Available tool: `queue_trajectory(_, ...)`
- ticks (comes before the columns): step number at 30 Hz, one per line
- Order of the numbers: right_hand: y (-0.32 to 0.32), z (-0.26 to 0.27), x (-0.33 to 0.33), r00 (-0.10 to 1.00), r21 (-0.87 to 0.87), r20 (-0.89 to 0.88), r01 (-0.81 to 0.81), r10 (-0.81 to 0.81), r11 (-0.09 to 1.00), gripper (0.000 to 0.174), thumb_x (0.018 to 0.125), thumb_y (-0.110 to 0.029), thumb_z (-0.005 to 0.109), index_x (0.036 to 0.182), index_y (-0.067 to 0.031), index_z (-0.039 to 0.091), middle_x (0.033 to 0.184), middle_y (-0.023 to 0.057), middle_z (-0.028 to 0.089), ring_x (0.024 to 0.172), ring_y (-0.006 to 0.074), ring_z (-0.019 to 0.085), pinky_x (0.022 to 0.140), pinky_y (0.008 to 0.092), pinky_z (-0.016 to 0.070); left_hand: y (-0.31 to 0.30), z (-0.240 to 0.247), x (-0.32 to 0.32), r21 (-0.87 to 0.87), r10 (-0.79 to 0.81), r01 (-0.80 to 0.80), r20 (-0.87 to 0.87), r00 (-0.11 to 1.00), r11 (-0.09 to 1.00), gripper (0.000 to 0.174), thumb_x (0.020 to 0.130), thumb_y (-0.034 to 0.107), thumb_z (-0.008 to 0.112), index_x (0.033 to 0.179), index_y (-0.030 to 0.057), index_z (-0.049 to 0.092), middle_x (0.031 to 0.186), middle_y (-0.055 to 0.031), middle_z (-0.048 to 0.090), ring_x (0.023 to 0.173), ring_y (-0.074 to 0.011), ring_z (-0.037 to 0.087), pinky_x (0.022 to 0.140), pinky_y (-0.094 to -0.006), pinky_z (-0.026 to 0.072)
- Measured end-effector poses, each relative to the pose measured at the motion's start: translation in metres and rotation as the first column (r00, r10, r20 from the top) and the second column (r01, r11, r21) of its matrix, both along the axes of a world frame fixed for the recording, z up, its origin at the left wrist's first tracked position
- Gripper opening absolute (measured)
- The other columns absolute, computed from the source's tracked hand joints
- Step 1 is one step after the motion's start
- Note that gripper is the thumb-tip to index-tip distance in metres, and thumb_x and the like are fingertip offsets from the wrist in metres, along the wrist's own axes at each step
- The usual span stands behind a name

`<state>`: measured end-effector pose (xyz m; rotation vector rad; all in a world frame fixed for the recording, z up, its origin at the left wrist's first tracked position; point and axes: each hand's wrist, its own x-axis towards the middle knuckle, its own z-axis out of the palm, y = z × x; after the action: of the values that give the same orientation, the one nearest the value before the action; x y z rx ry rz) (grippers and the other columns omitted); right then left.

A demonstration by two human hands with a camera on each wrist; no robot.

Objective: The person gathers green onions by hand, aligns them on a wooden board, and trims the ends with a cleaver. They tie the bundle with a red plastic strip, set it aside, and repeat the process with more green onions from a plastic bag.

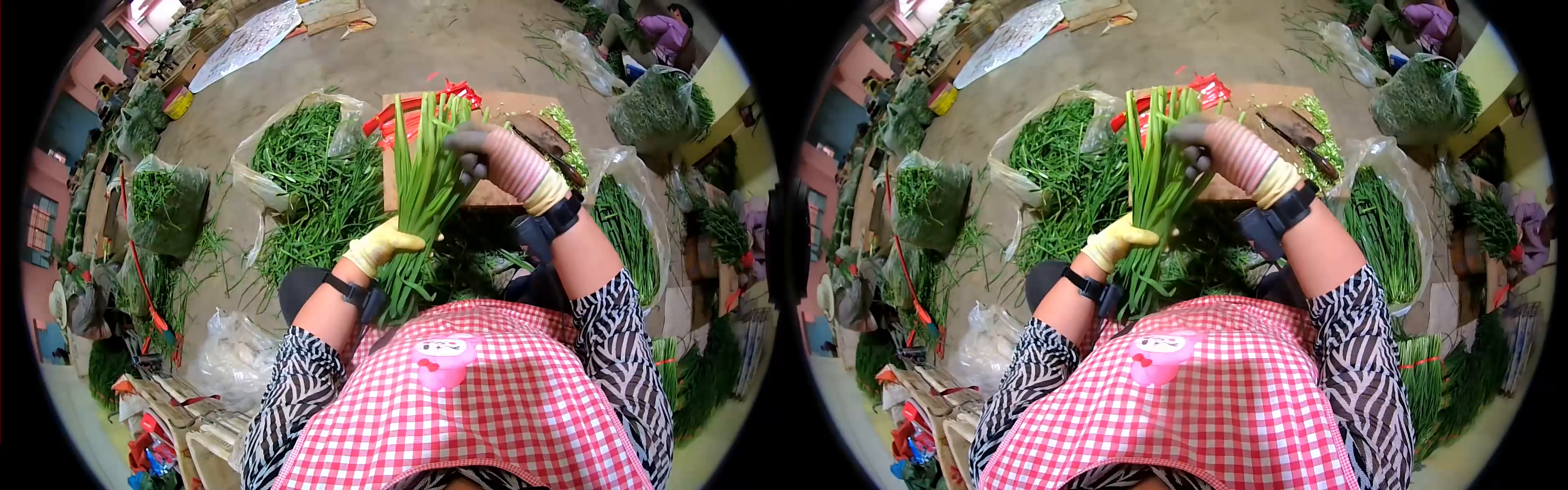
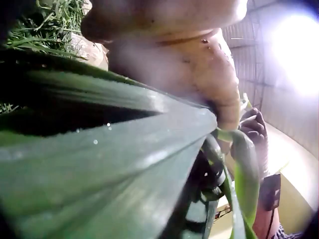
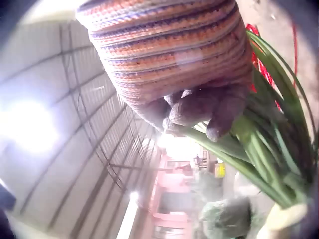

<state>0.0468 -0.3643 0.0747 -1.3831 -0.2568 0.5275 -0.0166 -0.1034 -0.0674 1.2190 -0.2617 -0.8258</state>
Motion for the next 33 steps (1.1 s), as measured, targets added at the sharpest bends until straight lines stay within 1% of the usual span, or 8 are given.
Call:
queue_trajectory(3, -0.024, -0.006, 0.006, 0.991, 0.39, -0.137, 0.041, 0.013, 0.92, 0.015, 0.098, -0.022, 0.07, 0.102, -0.0073, 0.071, 0.067, -0.0059, 0.051, 0.063, 0.0079, 0.052, 0.071, 0.0296, 0.0521, 0.0, -0.007, 0.002, -0.012, -0.016, 0.016, 0.02, 1.0, 1.0, 0.062, 0.081, 0.015, 0.077, 0.139, 0.0002, 0.061, 0.125, -0.0093, 0.071, 0.114, -0.0206, 0.064, 0.104, -0.036, 0.0473)
queue_trajectory(7, -0.071, 0.005, 0.015, 0.678, 0.21, 0.645, 0.289, -0.354, 0.934, 0.033, 0.103, -0.014, 0.063, 0.134, -0.0024, 0.063, 0.094, 0.0011, 0.066, 0.08, 0.013, 0.062, 0.078, 0.0345, 0.0567, 0.0, -0.011, -0.001, -0.034, -0.007, 0.007, 0.01, 1.0, 0.999, 0.064, 0.079, 0.015, 0.079, 0.139, 0.0003, 0.062, 0.125, -0.0085, 0.071, 0.115, -0.0203, 0.064, 0.105, -0.0358, 0.0463)
queue_trajectory(14, -0.18, 0.104, -0.02, 0.875, 0.76, 0.432, -0.222, -0.22, 0.611, 0.016, 0.105, -0.017, 0.061, 0.1, -0.0023, 0.064, 0.066, -0.0068, 0.044, 0.056, 0.0051, 0.041, 0.067, 0.0256, 0.0387, 0.004, -0.001, -0.004, -0.052, 0.107, -0.106, 0.004, 0.994, 0.993, 0.063, 0.078, 0.012, 0.08, 0.138, 0.0002, 0.063, 0.126, -0.0083, 0.071, 0.115, -0.0199, 0.065, 0.105, -0.0347, 0.0475)
queue_trajectory(19, -0.207, 0.039, -0.039, 0.825, -0.073, 0.271, 0.532, -0.496, 0.844, 0.048, 0.095, -0.028, 0.071, 0.134, -0.0012, 0.062, 0.102, 0.0102, 0.075, 0.089, 0.016, 0.071, 0.085, 0.0282, 0.0509, 0.004, 0.01, -0.003, -0.133, 0.162, -0.153, 0.058, 0.985, 0.979, 0.066, 0.078, 0.015, 0.082, 0.139, -0.0002, 0.061, 0.125, -0.0074, 0.071, 0.113, -0.0192, 0.065, 0.102, -0.0342, 0.0487)
queue_trajectory(20, -0.184, 0.055, -0.044, 0.973, -0.613, 0.151, 0.232, -0.176, 0.756, 0.054, 0.093, -0.033, 0.073, 0.135, -0.0002, 0.062, 0.103, 0.013, 0.075, 0.092, 0.0191, 0.072, 0.089, 0.0316, 0.0538, 0.004, 0.01, -0.002, -0.131, 0.162, -0.152, 0.069, 0.984, 0.98, 0.066, 0.079, 0.016, 0.083, 0.139, -0.0003, 0.061, 0.125, -0.0075, 0.071, 0.113, -0.0192, 0.064, 0.101, -0.0342, 0.0488)
queue_trajectory(24, -0.101, -0.04, -0.035, 0.866, -0.89, 0.308, 0.116, 0.394, 0.442, 0.075, 0.092, -0.048, 0.071, 0.143, 0.0035, 0.055, 0.123, 0.0234, 0.07, 0.117, 0.0335, 0.067, 0.103, 0.0404, 0.0511, -0.006, 0.022, 0.0, -0.151, 0.16, -0.142, 0.115, 0.98, 0.978, 0.068, 0.08, 0.019, 0.084, 0.141, 0.0005, 0.059, 0.127, -0.0074, 0.069, 0.114, -0.0194, 0.064, 0.102, -0.0347, 0.0482)
queue_trajectory(28, -0.033, -0.077, -0.027, 0.929, -0.361, 0.348, 0.008, 0.126, 0.933, 0.077, 0.095, -0.048, 0.07, 0.148, 0.0035, 0.049, 0.14, 0.0228, 0.062, 0.131, 0.0311, 0.058, 0.114, 0.0372, 0.042, -0.016, 0.018, 0.008, -0.065, 0.154, -0.146, 0.136, 0.979, 0.987, 0.066, 0.086, 0.006, 0.076, 0.147, 0.0032, 0.054, 0.134, -0.0069, 0.064, 0.123, -0.018, 0.059, 0.106, -0.0337, 0.0467)
queue_trajectory(33, 0.024, -0.077, -0.038, 0.989, 0.029, 0.137, 0.056, -0.06, 0.998, 0.067, 0.095, -0.05, 0.073, 0.139, -0.0011, 0.06, 0.124, 0.0049, 0.068, 0.109, 0.0132, 0.06, 0.095, 0.0329, 0.0503, -0.059, 0.009, 0.009, 0.247, 0.323, -0.488, 0.496, 0.806, 0.837, 0.08, 0.082, 0.004, 0.075, 0.154, 0.0019, 0.038, 0.132, -0.0146, 0.065, 0.123, -0.0253, 0.062, 0.105, -0.0359, 0.0496)
